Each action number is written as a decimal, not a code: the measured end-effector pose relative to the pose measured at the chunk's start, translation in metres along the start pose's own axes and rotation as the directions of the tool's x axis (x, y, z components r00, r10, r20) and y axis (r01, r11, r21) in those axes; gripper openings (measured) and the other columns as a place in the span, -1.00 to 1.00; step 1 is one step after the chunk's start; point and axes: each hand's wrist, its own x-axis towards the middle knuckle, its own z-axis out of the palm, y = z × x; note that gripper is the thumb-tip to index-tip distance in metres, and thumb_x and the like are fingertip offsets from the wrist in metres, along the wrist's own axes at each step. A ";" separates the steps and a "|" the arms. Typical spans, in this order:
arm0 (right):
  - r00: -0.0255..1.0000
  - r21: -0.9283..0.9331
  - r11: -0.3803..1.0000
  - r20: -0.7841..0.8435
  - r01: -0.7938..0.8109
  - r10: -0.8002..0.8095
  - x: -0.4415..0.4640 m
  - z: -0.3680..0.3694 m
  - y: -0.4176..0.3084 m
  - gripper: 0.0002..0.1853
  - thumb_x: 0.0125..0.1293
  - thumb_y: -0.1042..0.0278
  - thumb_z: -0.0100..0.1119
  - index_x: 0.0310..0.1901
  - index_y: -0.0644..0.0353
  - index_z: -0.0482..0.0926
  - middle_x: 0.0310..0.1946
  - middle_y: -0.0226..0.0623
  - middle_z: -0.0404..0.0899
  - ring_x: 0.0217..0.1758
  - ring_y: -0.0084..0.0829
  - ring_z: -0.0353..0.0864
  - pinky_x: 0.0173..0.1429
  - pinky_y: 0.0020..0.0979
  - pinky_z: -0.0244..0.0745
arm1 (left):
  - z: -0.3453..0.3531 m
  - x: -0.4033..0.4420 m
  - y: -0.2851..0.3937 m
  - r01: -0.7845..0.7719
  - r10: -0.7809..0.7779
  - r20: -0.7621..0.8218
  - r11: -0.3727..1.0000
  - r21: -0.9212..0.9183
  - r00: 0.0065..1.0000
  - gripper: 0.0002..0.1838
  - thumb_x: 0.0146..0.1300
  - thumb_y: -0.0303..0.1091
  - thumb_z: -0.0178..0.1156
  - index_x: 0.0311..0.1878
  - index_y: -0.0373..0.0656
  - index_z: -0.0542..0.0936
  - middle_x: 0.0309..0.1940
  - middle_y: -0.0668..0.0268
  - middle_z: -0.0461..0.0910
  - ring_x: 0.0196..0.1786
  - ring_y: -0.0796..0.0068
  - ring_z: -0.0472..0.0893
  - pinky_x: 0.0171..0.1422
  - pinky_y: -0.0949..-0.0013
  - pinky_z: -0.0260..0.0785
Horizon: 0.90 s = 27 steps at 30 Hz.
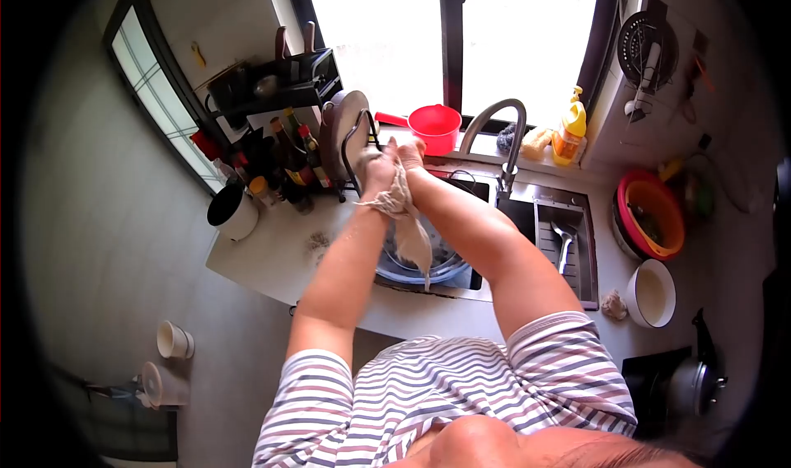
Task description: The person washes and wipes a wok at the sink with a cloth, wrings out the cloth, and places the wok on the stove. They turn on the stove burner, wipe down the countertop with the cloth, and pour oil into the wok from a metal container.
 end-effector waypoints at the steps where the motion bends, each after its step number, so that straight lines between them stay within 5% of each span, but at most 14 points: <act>1: 1.000 0.088 0.996 -0.026 -0.013 0.015 -0.003 -0.003 -0.004 -0.69 0.14 0.28 0.00 -0.12 0.23 0.54 -0.22 -0.25 0.54 -0.12 -0.26 0.44 -0.01 -0.14 0.27 | -0.001 -0.006 0.013 0.008 0.044 -0.152 0.945 0.326 0.987 -0.56 0.28 -0.02 -0.02 -0.14 -0.29 0.50 -0.30 0.27 0.53 -0.19 0.48 0.47 -0.05 0.40 0.30; 2: 0.998 0.202 0.979 -0.048 -0.032 0.043 -0.007 -0.005 -0.004 -0.69 0.15 0.28 -0.01 -0.12 0.24 0.53 -0.21 -0.25 0.54 -0.11 -0.27 0.44 0.00 -0.15 0.27 | 0.008 -0.028 0.039 -0.004 0.127 -0.168 0.810 0.587 0.978 -0.52 0.24 0.04 0.03 -0.29 -0.29 0.56 -0.41 0.29 0.54 -0.27 0.45 0.48 -0.11 0.37 0.30; 3: 0.995 0.329 0.944 -0.076 -0.038 0.067 -0.012 -0.008 -0.004 -0.68 0.15 0.28 -0.01 -0.11 0.24 0.53 -0.21 -0.25 0.53 -0.11 -0.27 0.44 0.00 -0.15 0.27 | 0.000 -0.024 0.020 -0.215 0.194 0.099 0.932 0.292 0.976 -0.46 0.21 0.10 0.02 -0.26 -0.31 0.53 -0.39 0.26 0.54 -0.24 0.42 0.48 -0.09 0.36 0.30; 5: 0.985 0.636 0.771 -0.115 -0.028 0.130 -0.029 -0.014 -0.001 -0.68 0.16 0.28 -0.01 -0.10 0.25 0.52 -0.19 -0.25 0.53 -0.10 -0.28 0.44 0.02 -0.17 0.28 | 0.020 -0.069 0.041 -0.386 0.335 0.214 0.880 0.278 0.918 -0.51 0.22 0.04 0.03 -0.15 -0.30 0.50 -0.22 0.17 0.54 -0.10 0.38 0.48 0.02 0.34 0.29; 8: 0.974 0.993 0.099 -0.085 0.065 0.208 -0.065 -0.027 0.005 -0.67 0.17 0.27 -0.01 -0.09 0.27 0.51 -0.17 -0.24 0.52 -0.09 -0.29 0.45 0.03 -0.20 0.29 | 0.057 -0.134 0.068 -0.545 0.393 0.462 0.796 0.262 0.795 -0.52 0.21 0.01 0.05 -0.08 -0.26 0.50 -0.11 0.15 0.50 0.01 0.28 0.45 0.15 0.29 0.22; 10: 0.984 0.908 -0.411 -0.008 0.081 0.175 -0.089 -0.032 0.005 -0.67 0.18 0.27 -0.02 -0.08 0.28 0.50 -0.16 -0.24 0.51 -0.08 -0.29 0.45 0.05 -0.22 0.29 | 0.087 -0.169 0.091 -0.648 0.485 0.609 0.759 0.063 0.627 -0.48 0.19 0.07 0.05 -0.05 -0.24 0.50 -0.06 0.13 0.49 0.09 0.18 0.42 0.25 0.20 0.12; 12: 0.991 0.596 -0.801 0.068 0.050 0.112 -0.106 -0.037 -0.006 -0.66 0.18 0.27 -0.02 -0.07 0.29 0.49 -0.14 -0.24 0.50 -0.08 -0.30 0.45 0.06 -0.23 0.30 | 0.096 -0.193 0.098 -0.927 0.503 0.827 0.371 0.057 0.252 -0.43 0.18 0.12 0.02 -0.01 -0.23 0.48 0.01 0.13 0.44 0.21 0.13 0.32 0.33 0.11 -0.03; 13: 0.992 0.464 -0.884 0.082 0.050 0.099 -0.110 -0.039 -0.010 -0.66 0.19 0.27 -0.02 -0.06 0.29 0.48 -0.14 -0.24 0.50 -0.07 -0.30 0.45 0.06 -0.24 0.30 | 0.099 -0.212 0.106 -0.857 0.478 0.820 0.514 0.031 0.316 -0.45 0.21 0.10 -0.01 0.02 -0.23 0.45 0.05 0.14 0.42 0.25 0.13 0.27 0.35 0.09 -0.07; 16: 0.987 0.278 -0.957 0.109 0.082 0.116 -0.116 -0.041 -0.022 -0.65 0.20 0.27 -0.02 -0.05 0.31 0.47 -0.12 -0.24 0.49 -0.06 -0.32 0.45 0.08 -0.27 0.31 | 0.079 -0.201 0.101 -0.562 0.444 0.805 0.809 -0.173 0.392 -0.71 0.30 -0.23 -0.03 -0.04 -0.22 0.44 -0.06 0.14 0.44 0.13 0.24 0.38 0.25 0.15 0.14; 17: 0.985 0.250 -0.964 0.116 0.097 0.129 -0.118 -0.040 -0.024 -0.65 0.20 0.27 -0.03 -0.05 0.32 0.46 -0.11 -0.23 0.49 -0.06 -0.32 0.45 0.09 -0.28 0.31 | 0.046 -0.191 0.090 0.201 0.006 0.787 0.965 -0.166 0.617 -0.80 0.28 -0.36 -0.01 -0.10 -0.24 0.44 -0.17 0.24 0.47 -0.07 0.47 0.47 0.04 0.32 0.34; 18: 0.983 0.219 -0.969 0.113 0.118 0.145 -0.121 -0.043 -0.026 -0.64 0.21 0.27 -0.03 -0.04 0.32 0.46 -0.10 -0.23 0.49 -0.06 -0.32 0.45 0.09 -0.29 0.31 | 0.036 -0.185 0.101 0.110 -0.027 0.493 0.984 -0.140 0.870 -0.82 0.28 -0.38 0.01 -0.12 -0.24 0.46 -0.25 0.34 0.50 -0.22 0.62 0.50 -0.19 0.51 0.40; 22: 0.972 0.156 -0.964 0.061 0.216 0.227 -0.130 -0.050 -0.025 -0.63 0.22 0.27 -0.03 -0.02 0.34 0.44 -0.07 -0.23 0.47 -0.04 -0.34 0.46 0.12 -0.32 0.32 | -0.019 -0.129 0.136 0.002 -0.021 0.443 0.999 0.044 0.896 -0.70 0.20 -0.28 0.12 -0.07 -0.26 0.49 -0.19 0.34 0.54 -0.13 0.61 0.50 0.00 0.51 0.31; 26: 0.947 0.211 -0.926 -0.005 0.315 0.321 -0.125 -0.049 0.014 -0.62 0.24 0.26 -0.04 0.00 0.36 0.42 -0.05 -0.22 0.46 -0.03 -0.35 0.46 0.14 -0.36 0.33 | -0.074 -0.094 0.122 0.138 -0.332 0.462 0.904 0.404 0.822 -0.74 0.14 -0.29 0.16 -0.16 -0.22 0.55 -0.29 0.41 0.56 -0.21 0.59 0.51 -0.07 0.49 0.34; 27: 0.953 0.297 -0.912 0.022 0.283 0.303 -0.118 -0.044 0.025 -0.66 0.23 0.31 -0.04 -0.04 0.36 0.43 -0.09 -0.23 0.47 -0.08 -0.42 0.46 0.05 -0.41 0.39 | -0.075 -0.093 0.130 0.188 -0.554 0.262 0.626 0.757 0.790 -0.73 0.08 -0.27 0.18 -0.20 -0.22 0.58 -0.35 0.40 0.58 -0.24 0.55 0.53 -0.12 0.45 0.36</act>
